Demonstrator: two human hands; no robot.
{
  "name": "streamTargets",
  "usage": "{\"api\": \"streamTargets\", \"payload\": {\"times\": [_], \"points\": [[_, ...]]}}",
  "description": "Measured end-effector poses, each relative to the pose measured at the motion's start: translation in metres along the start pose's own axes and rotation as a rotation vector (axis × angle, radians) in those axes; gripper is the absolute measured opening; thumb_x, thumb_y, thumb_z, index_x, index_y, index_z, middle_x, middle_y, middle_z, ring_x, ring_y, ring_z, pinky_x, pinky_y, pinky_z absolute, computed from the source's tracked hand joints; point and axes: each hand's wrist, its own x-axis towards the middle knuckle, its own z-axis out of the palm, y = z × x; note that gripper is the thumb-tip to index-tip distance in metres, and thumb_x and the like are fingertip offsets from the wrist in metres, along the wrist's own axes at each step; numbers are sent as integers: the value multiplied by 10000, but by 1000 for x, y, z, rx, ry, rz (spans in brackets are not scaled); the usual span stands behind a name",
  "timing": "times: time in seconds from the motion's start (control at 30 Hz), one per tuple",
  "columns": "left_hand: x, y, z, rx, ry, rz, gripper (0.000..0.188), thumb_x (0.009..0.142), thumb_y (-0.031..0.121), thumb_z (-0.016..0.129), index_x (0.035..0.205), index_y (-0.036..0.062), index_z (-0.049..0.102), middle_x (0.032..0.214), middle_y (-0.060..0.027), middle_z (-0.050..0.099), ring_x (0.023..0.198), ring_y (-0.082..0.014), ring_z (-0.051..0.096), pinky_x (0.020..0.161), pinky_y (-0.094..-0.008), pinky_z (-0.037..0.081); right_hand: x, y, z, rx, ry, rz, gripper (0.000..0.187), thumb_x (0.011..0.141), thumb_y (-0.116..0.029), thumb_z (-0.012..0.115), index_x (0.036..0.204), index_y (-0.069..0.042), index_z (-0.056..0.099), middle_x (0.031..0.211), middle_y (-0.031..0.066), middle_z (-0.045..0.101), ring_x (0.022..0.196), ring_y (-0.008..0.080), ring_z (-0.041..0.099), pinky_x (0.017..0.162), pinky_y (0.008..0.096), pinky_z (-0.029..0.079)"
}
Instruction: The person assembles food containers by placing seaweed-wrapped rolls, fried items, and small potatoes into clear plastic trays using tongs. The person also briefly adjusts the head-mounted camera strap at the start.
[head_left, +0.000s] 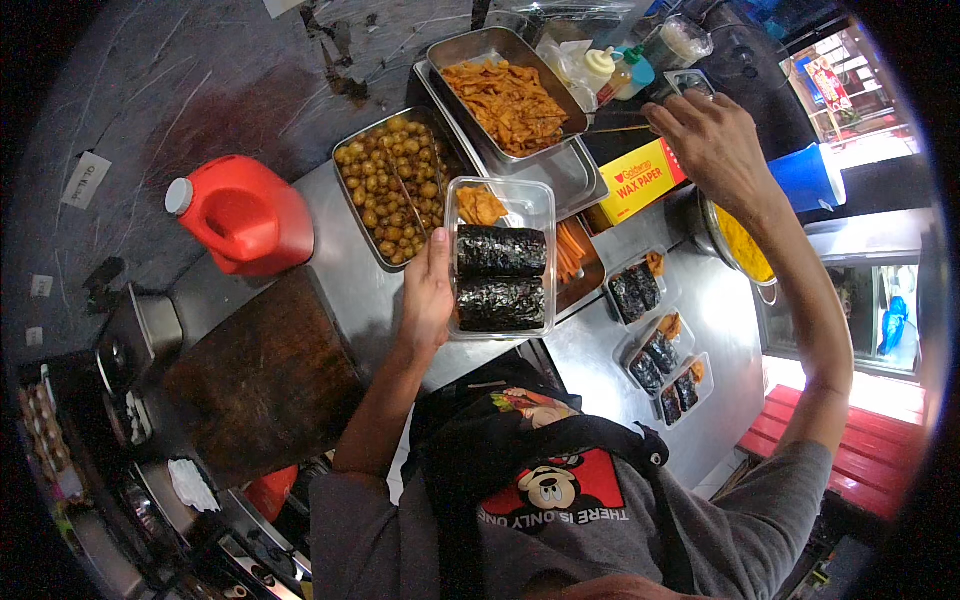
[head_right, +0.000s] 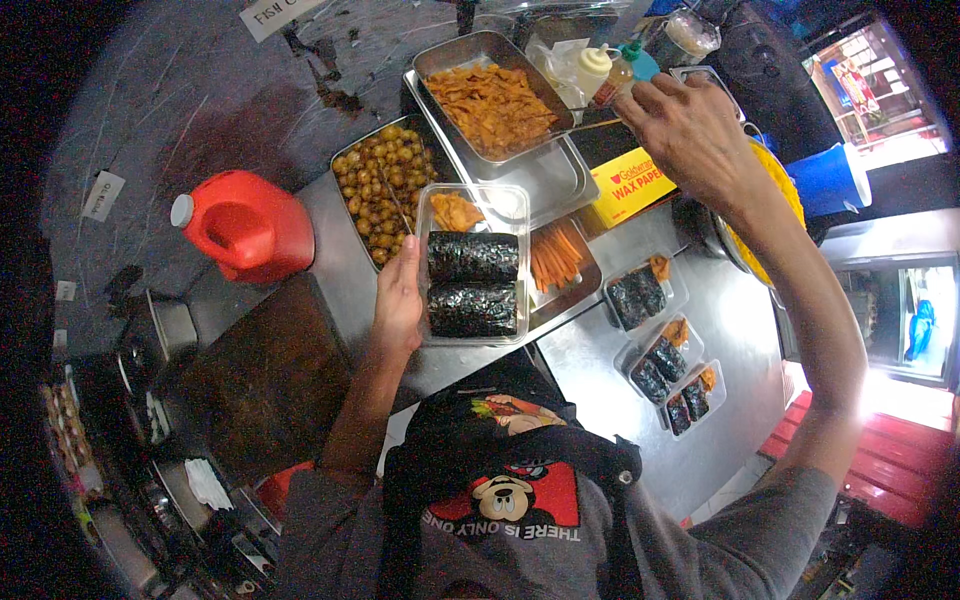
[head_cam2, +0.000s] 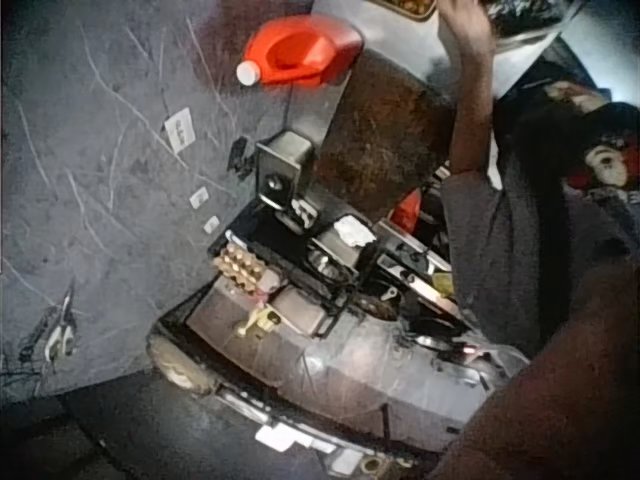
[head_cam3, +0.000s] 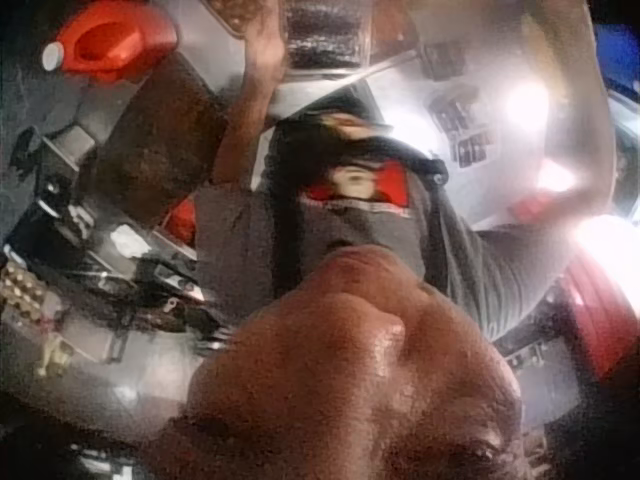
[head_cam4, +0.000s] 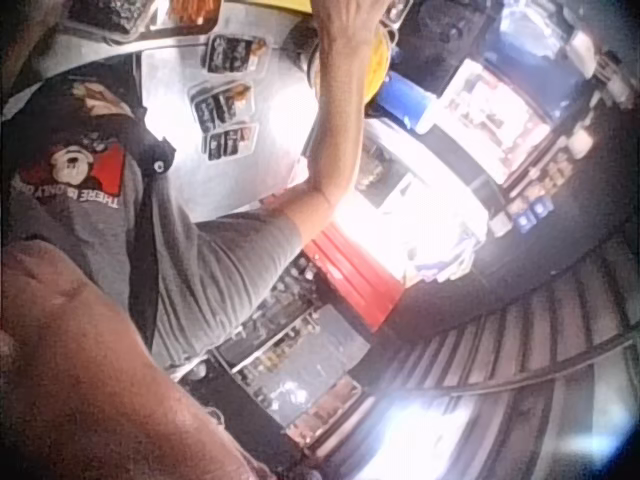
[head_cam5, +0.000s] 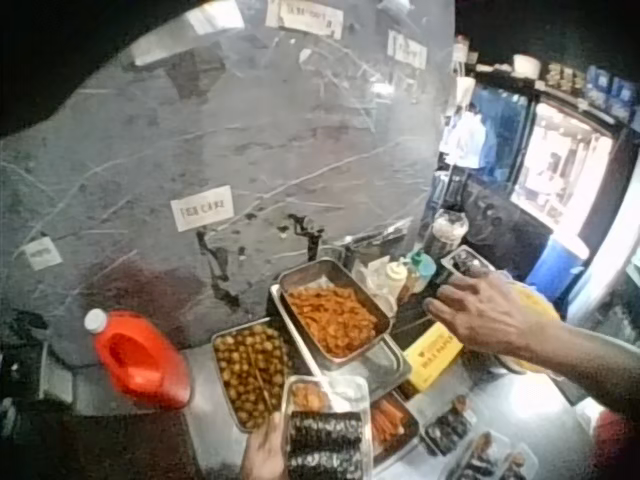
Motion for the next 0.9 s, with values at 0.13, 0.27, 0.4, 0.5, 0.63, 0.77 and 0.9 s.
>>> {"api": "streamTargets", "payload": {"times": [0.13, 0.27, 0.4, 0.5, 0.63, 0.77, 0.9], "points": [[-4, 6, 0, 3, 7, -12, 483, 1033, 391, 361, 1108, -18, 605, 925, -58, 653, 815, -115, 617, 741, -255, 509, 7, -2, 9, -2, -8, -49, 375, 809, -103, 576, 1184, -86, 555, 1028, 44, 638, 960, 188, 621, 743, 334, 514], [-3, 5, -1, -17, 0, -10, 485, 1034, 389, 354, 1112, -20, 602, 918, -70, 653, 799, -120, 625, 722, -258, 522, 10, 2, 16, 26, 1, -59, 382, 823, -94, 556, 1205, -104, 558, 1044, 48, 648, 918, 199, 642, 718, 333, 525], [2, 0, -5, 10, -13, 17, 485, 1037, 385, 346, 1113, -21, 600, 911, -69, 650, 799, -119, 625, 726, -255, 522, 3, 10, 24, 126, 68, -2, 259, 846, -114, 528, 1097, -120, 592, 964, 49, 663, 835, 228, 655, 649, 340, 535], [1, 8, -2, -8, 4, -6, 480, 1039, 378, 346, 1106, -21, 605, 910, -67, 649, 792, -118, 620, 723, -255, 514, -1, 19, 18, 164, 26, 59, 174, 870, -160, 524, 1025, -127, 596, 913, 50, 666, 815, 235, 656, 614, 350, 533], [6, 3, -4, -1, 19, -14, 466, 1039, 368, 357, 1096, -17, 613, 912, -60, 649, 788, -113, 609, 717, -261, 499, -8, 31, 17, 187, 124, 113, 136, 903, -228, 533, 989, -144, 598, 899, 49, 665, 830, 229, 658, 614, 353, 529], [10, 5, 0, -20, 4, -35, 459, 1037, 370, 365, 1101, -10, 615, 924, -56, 650, 801, -109, 601, 737, -261, 488, -15, 40, 7, 200, 153, 112, 139, 889, -218, 562, 985, -135, 617, 937, 48, 676, 849, 234, 662, 633, 348, 536], [13, 7, 6, -15, 8, -24, 459, 1036, 372, 365, 1118, -9, 606, 947, -57, 650, 820, -111, 597, 759, -261, 483, -23, 46, -16, 208, 174, 95, 162, 841, -122, 621, 993, -82, 662, 942, 68, 694, 816, 232, 683, 641, 327, 553]]}}
